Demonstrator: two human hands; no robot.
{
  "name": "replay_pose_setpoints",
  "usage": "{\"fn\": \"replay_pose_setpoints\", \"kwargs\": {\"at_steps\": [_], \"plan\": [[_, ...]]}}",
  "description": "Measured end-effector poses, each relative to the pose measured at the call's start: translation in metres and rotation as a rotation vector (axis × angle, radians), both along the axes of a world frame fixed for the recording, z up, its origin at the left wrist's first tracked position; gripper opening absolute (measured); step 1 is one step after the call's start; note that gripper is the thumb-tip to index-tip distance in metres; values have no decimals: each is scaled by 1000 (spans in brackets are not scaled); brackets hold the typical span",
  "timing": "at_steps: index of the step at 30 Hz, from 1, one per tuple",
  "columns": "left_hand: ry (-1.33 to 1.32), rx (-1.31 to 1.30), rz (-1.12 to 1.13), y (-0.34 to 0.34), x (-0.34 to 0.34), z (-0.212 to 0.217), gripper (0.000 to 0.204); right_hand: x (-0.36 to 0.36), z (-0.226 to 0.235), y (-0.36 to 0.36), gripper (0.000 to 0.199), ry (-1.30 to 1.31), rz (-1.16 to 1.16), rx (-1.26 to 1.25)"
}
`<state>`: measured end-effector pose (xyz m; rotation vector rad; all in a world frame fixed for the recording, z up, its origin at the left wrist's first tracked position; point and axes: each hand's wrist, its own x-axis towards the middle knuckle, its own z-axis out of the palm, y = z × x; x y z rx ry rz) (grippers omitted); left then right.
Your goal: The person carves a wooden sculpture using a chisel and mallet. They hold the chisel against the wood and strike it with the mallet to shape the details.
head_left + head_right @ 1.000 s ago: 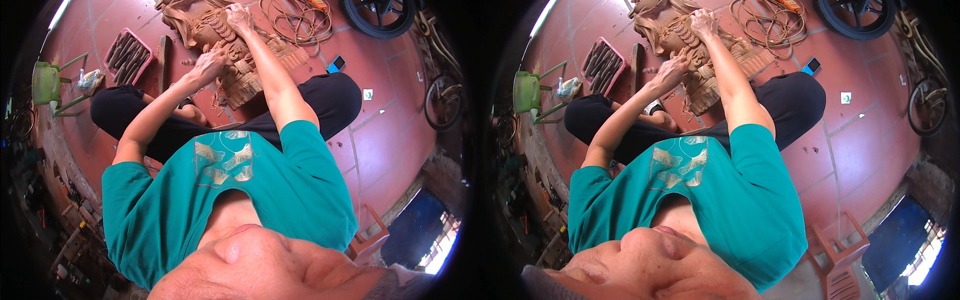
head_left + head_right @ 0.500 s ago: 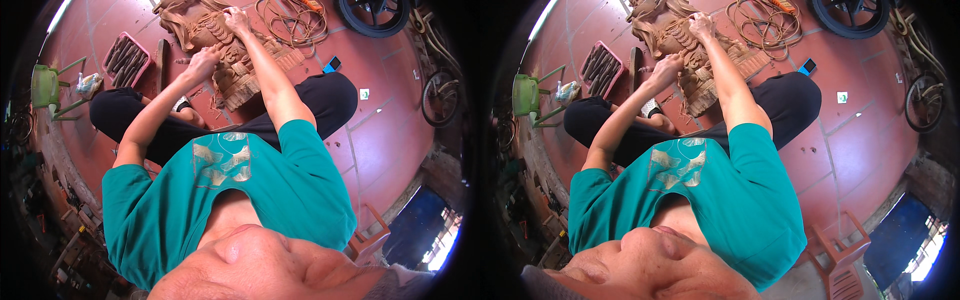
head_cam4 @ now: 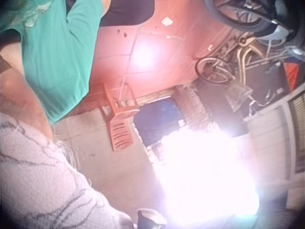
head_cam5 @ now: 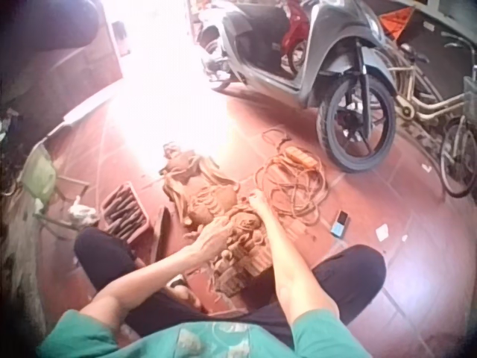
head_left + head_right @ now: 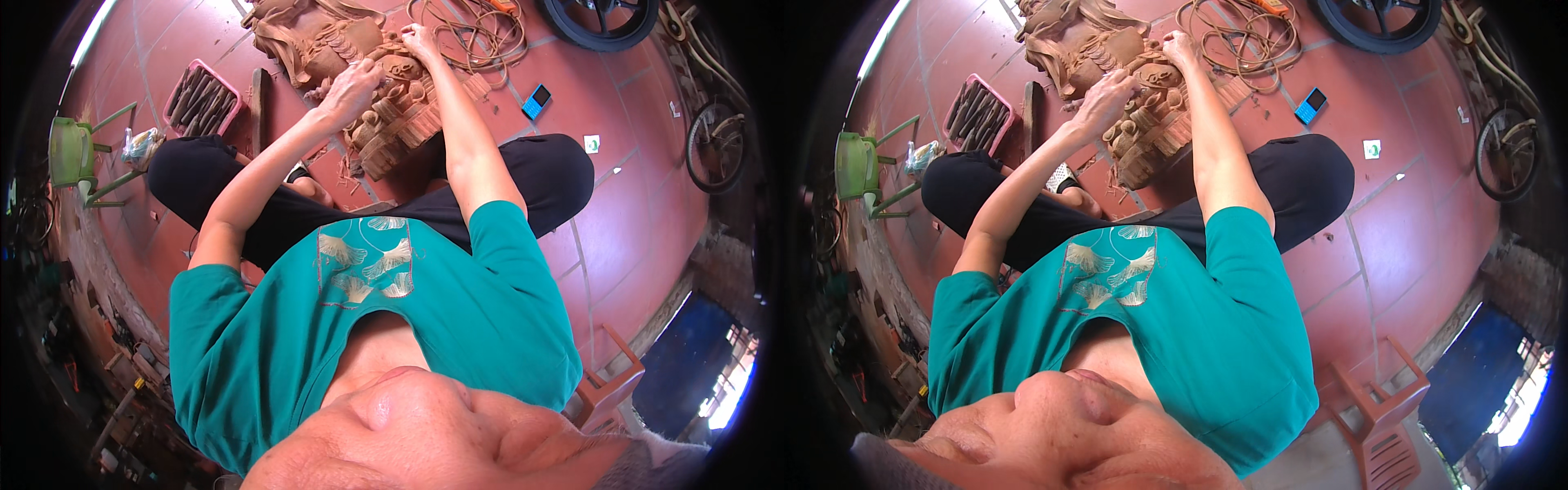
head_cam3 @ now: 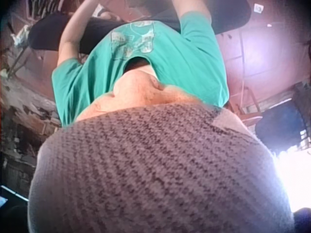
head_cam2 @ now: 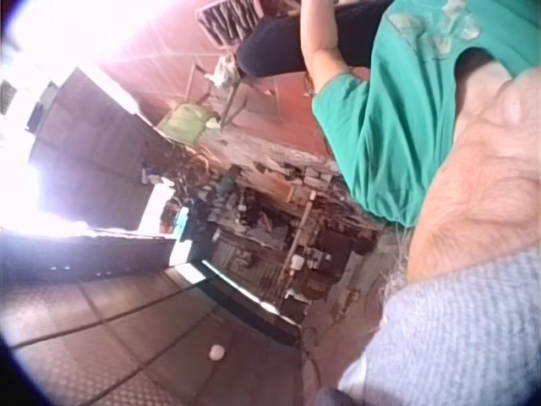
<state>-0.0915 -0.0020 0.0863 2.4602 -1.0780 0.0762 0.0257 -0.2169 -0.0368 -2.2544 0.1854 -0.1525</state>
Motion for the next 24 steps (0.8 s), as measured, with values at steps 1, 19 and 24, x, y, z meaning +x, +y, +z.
{"fn": "replay_pose_setpoints", "kwargs": {"at_steps": [1,19,24], "plan": [[-57,22,-49,-7,1,-6,19,1,-6,-6,27,24,27,-13],[-11,339,-55,-14,-10,15,12,-14,5,9,22,-124,102,-208],[24,602,-174,50,25,12,11,1,-17,18,21,-222,53,-234]]}}
